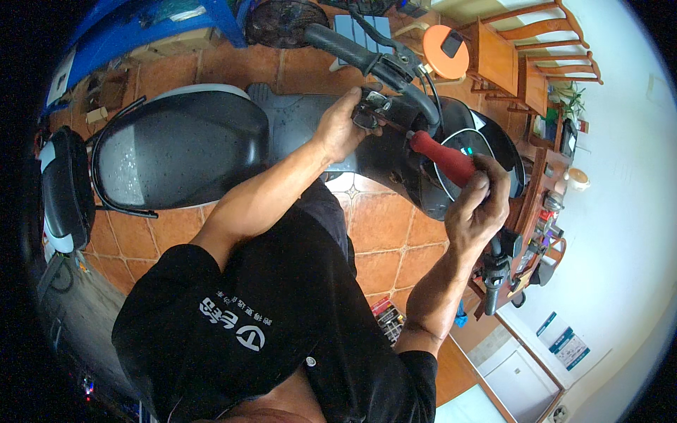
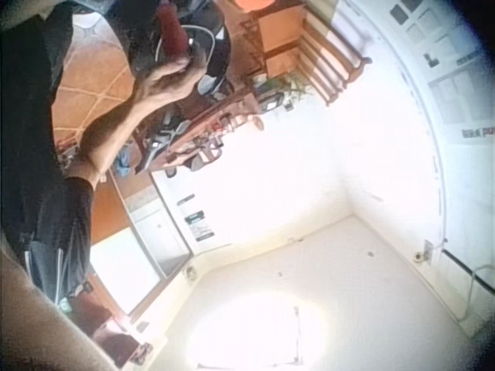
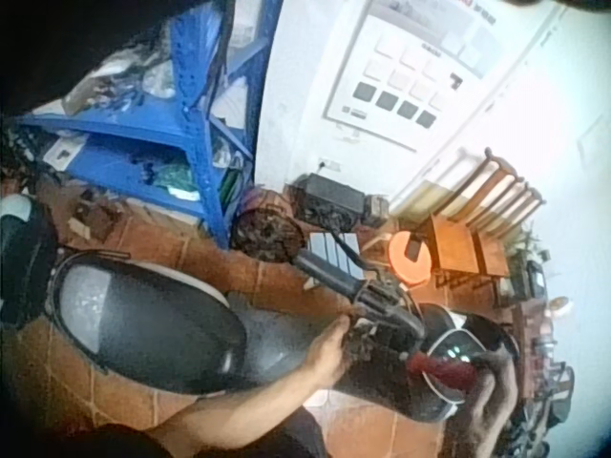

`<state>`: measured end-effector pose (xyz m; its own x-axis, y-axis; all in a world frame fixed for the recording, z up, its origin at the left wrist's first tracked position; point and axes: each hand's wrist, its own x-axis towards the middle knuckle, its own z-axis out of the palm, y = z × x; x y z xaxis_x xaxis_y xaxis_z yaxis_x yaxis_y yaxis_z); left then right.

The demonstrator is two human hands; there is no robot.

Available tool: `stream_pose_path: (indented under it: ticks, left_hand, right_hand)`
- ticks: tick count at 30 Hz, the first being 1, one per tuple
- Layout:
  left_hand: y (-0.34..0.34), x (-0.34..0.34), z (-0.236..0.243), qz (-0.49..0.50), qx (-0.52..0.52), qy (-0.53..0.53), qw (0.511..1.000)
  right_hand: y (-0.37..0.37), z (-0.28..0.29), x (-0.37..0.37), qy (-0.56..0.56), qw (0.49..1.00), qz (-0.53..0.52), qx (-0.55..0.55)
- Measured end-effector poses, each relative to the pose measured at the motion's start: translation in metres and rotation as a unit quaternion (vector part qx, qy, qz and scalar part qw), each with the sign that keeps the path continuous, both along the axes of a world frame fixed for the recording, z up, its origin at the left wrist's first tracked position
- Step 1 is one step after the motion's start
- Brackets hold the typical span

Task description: The person disassembles the left handlebar control unit of an electric scooter using a screwdriver. They remove the casing, manipulate internal wires, and use pliers to adjust components before reassembling the unit.

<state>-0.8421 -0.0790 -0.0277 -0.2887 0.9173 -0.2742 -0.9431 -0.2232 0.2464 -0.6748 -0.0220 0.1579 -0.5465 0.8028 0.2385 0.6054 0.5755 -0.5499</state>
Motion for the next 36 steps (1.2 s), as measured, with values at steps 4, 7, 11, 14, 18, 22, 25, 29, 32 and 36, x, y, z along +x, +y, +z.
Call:
stream_pose_path:
  ticks: [4, 7, 11, 14, 18, 22, 25, 29, 32, 36]
  left_hand:
    - [0.001, 0.001, -0.004, -0.002, 0.018, 0.0, 1.0]
    - [0.0, 0.003, -0.006, 0.0, 0.0, -0.006, 1.0]
    - [0.001, 0.001, -0.007, 0.004, 0.014, -0.008, 1.0]
    - [0.003, 0.003, -0.005, 0.003, 0.02, -0.039, 0.999]
    - [0.001, 0.001, -0.004, -0.003, 0.019, -0.062, 0.998]
    - [0.0, 0.001, -0.002, -0.014, 0.016, -0.094, 0.995]
    - [0.001, 0.001, -0.003, -0.02, 0.011, -0.105, 0.994]
    - [0.0, 0.0, -0.016, -0.033, 0.075, -0.113, 0.99]
    - [0.003, -0.001, -0.013, -0.024, 0.059, -0.117, 0.991]
    - [0.004, 0.0, -0.021, -0.019, 0.089, -0.116, 0.989]
  right_hand:
    - [-0.003, -0.008, -0.01, 0.137, 0.984, 0.109, 0.033]
    - [0.001, -0.003, -0.008, 0.062, 0.997, 0.044, 0.013]
    - [0.0, -0.014, -0.006, 0.074, 0.996, 0.014, 0.043]
    - [-0.005, -0.024, -0.008, 0.203, 0.978, 0.027, -0.031]
    - [-0.009, -0.027, -0.01, 0.258, 0.962, 0.054, -0.066]
    - [-0.012, -0.024, -0.013, 0.277, 0.958, 0.056, -0.054]
    - [-0.01, -0.016, -0.006, 0.284, 0.958, 0.025, -0.029]
    - [-0.004, 0.007, 0.004, 0.459, 0.864, 0.162, -0.126]
    - [-0.005, 0.002, 0.004, 0.253, 0.956, 0.114, -0.099]
    - [-0.016, -0.073, -0.062, -0.009, 0.987, -0.008, -0.162]
